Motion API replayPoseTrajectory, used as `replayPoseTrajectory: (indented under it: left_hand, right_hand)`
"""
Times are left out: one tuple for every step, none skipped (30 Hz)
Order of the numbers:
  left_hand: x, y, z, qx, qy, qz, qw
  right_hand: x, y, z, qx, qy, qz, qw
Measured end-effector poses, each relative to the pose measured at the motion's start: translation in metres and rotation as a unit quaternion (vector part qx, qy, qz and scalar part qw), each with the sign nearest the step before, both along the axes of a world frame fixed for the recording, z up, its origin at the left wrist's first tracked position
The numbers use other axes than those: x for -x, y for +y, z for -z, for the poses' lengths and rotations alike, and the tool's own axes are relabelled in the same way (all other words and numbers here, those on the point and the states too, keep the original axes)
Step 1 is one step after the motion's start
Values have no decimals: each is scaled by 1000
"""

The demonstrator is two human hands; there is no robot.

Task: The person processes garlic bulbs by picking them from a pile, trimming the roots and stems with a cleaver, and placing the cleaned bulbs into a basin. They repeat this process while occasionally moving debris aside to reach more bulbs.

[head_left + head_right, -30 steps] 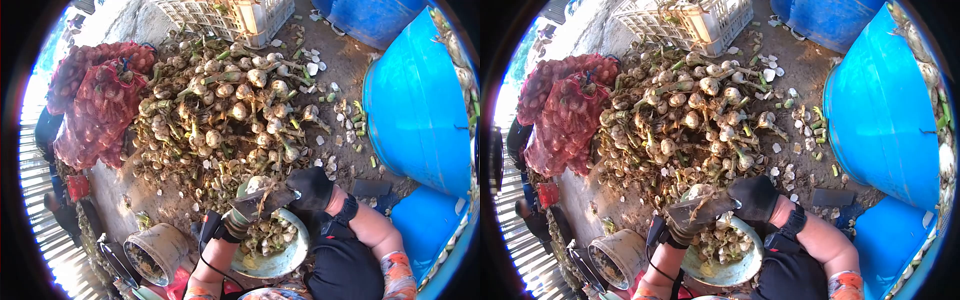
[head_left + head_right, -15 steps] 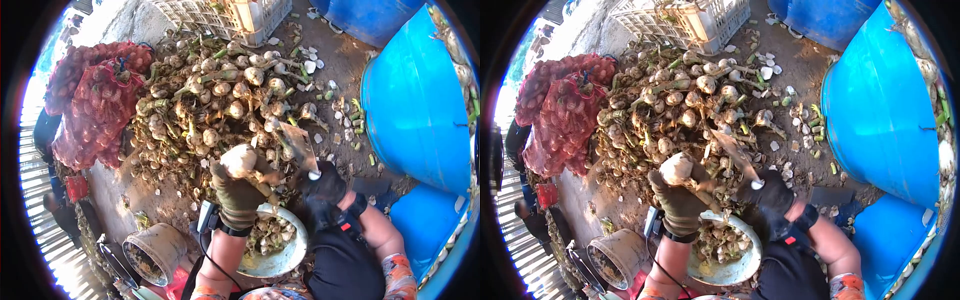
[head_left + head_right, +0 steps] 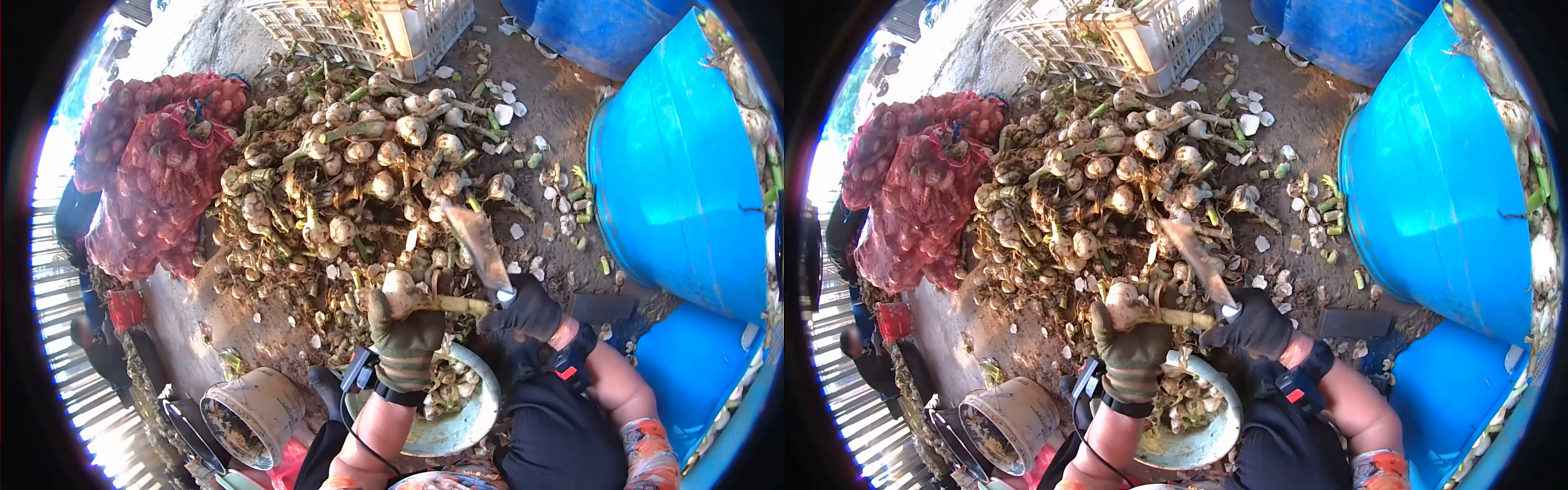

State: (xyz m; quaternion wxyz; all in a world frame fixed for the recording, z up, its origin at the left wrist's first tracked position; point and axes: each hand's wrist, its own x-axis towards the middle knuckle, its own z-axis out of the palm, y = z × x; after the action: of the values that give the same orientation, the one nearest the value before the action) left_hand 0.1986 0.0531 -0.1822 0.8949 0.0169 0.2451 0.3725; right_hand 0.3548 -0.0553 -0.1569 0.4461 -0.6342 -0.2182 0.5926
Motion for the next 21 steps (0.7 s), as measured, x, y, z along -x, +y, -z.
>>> replayPoseTrajectory:
  left_hand:
    - [-2, -1, 0, 1, -1, -1, 1000]
    - [-4, -3, -2, -3, -7, 1, 1000]
    - [-5, -4, -2, -6, -11, 4, 1000]
    - [4, -5, 2, -10, -12, 46, 999]
    - [12, -3, -1, -31, -8, 85, 996]
    - [20, 1, -1, -1, -39, 146, 989]
    - [27, 5, 1, 28, -70, 207, 976]
    - [36, 7, 14, 17, -35, 246, 968]
    - [39, 8, 8, -6, 18, 330, 944]
    - [40, 5, 10, -2, 29, 325, 945]
    - [41, 2, 12, 1, 39, 321, 946]
    - [41, 1, 16, 2, 39, 322, 946]
    - [41, -1, 21, 9, 63, 291, 955]
    - [39, -3, 23, 15, 88, 258, 962]
    - [37, -5, 24, 15, 87, 258, 962]
    - [36, -7, 25, 6, 122, 243, 962]
    - [35, -8, 25, -3, 156, 227, 961]
    - [30, -5, 5, -18, 118, 247, 962]
    - [26, -1, -7, -17, 22, 247, 969]
    - [33, 6, -10, -37, 3, 283, 958]
    - [44, 12, -13, -55, -13, 315, 947]
  right_hand:
    - [1, -1, 1, 1, -1, -1, 1000]
    - [2, -2, 4, 22, 8, 20, 1000]
    - [3, -2, 4, 45, 19, 40, 998]
    - [-2, 1, -8, 70, 76, 76, 992]
    - [-6, 1, -7, 70, 53, 86, 992]
    - [-10, -4, 5, 25, 27, 87, 996]
    - [-13, -4, 11, -19, 1, 88, 996]
    - [-17, -5, 10, -17, 1, 89, 996]
    - [-20, -2, 1, 16, 12, 78, 997]
    - [-22, 1, -5, 48, 23, 66, 996]
    - [-24, 2, -3, 49, 22, 67, 996]
    - [-24, 3, 0, 47, -25, 69, 996]
    - [-24, 4, 6, 44, -72, 70, 994]
    - [-21, -5, 19, 23, -115, 58, 991]
    - [-17, -8, 23, 24, -116, 58, 991]
    - [-11, -12, 25, -82, -162, 37, 983]
    - [-7, -13, 27, -187, -206, 14, 961]
    - [-1, -10, 32, -109, -210, -37, 971]
    - [1, -7, 41, 59, -218, -156, 962]
    - [8, -17, 65, 39, -271, -219, 937]
    - [15, -30, 85, 17, -320, -283, 904]
